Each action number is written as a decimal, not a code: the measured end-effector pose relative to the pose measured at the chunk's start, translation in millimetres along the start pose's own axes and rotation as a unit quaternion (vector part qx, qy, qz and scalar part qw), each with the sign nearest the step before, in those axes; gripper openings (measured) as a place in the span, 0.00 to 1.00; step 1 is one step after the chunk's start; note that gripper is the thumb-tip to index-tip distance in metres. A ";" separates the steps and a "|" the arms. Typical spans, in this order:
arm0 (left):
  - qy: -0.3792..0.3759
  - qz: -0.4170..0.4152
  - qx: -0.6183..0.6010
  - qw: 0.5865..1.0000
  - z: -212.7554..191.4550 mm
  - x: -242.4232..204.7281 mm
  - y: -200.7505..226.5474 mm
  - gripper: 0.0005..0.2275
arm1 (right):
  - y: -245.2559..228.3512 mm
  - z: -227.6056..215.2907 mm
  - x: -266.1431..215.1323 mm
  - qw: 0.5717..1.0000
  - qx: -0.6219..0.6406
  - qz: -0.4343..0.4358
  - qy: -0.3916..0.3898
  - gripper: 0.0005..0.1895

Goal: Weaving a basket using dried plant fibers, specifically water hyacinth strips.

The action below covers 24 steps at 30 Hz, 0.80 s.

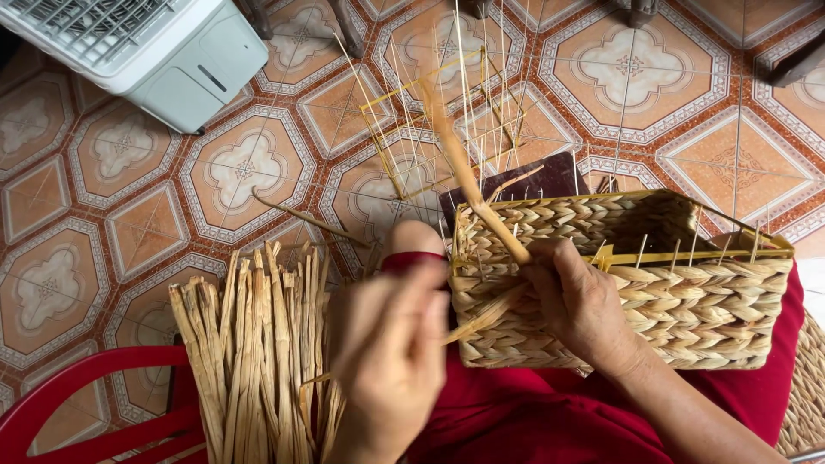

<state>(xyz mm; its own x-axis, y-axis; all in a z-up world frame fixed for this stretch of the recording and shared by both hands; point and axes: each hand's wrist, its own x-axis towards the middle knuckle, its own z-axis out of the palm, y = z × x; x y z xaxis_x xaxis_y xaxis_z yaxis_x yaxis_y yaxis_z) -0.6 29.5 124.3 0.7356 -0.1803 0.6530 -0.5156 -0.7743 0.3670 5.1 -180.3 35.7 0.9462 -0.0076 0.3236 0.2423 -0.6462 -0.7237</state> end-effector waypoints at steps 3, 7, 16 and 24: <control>-0.222 -0.111 -0.054 0.967 39.7 5.4 -7.9 0.17 | 1.5 -0.3 2.7 1.000 0.019 -0.009 0.002 0.09; -0.289 -0.155 -0.356 0.875 99.5 -11.4 -49.4 0.13 | 6.6 -4.8 0.9 0.998 0.026 -0.059 0.010 0.09; -0.236 -0.016 -0.296 0.925 101.4 -37.4 -44.2 0.03 | 13.5 -0.7 7.5 0.990 0.113 0.079 -0.031 0.10; -0.219 -0.114 -0.218 0.944 54.1 -16.8 -17.9 0.10 | -13.6 -3.3 9.7 0.998 0.020 0.033 -0.040 0.10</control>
<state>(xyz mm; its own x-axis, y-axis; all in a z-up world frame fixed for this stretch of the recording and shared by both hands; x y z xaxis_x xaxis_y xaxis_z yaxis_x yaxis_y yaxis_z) 20.1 13.6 70.8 0.9112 -0.3462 0.2232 -0.3840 -0.5177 0.7645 10.3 -174.1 50.8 0.9742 0.0135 0.2253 0.1857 -0.6155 -0.7660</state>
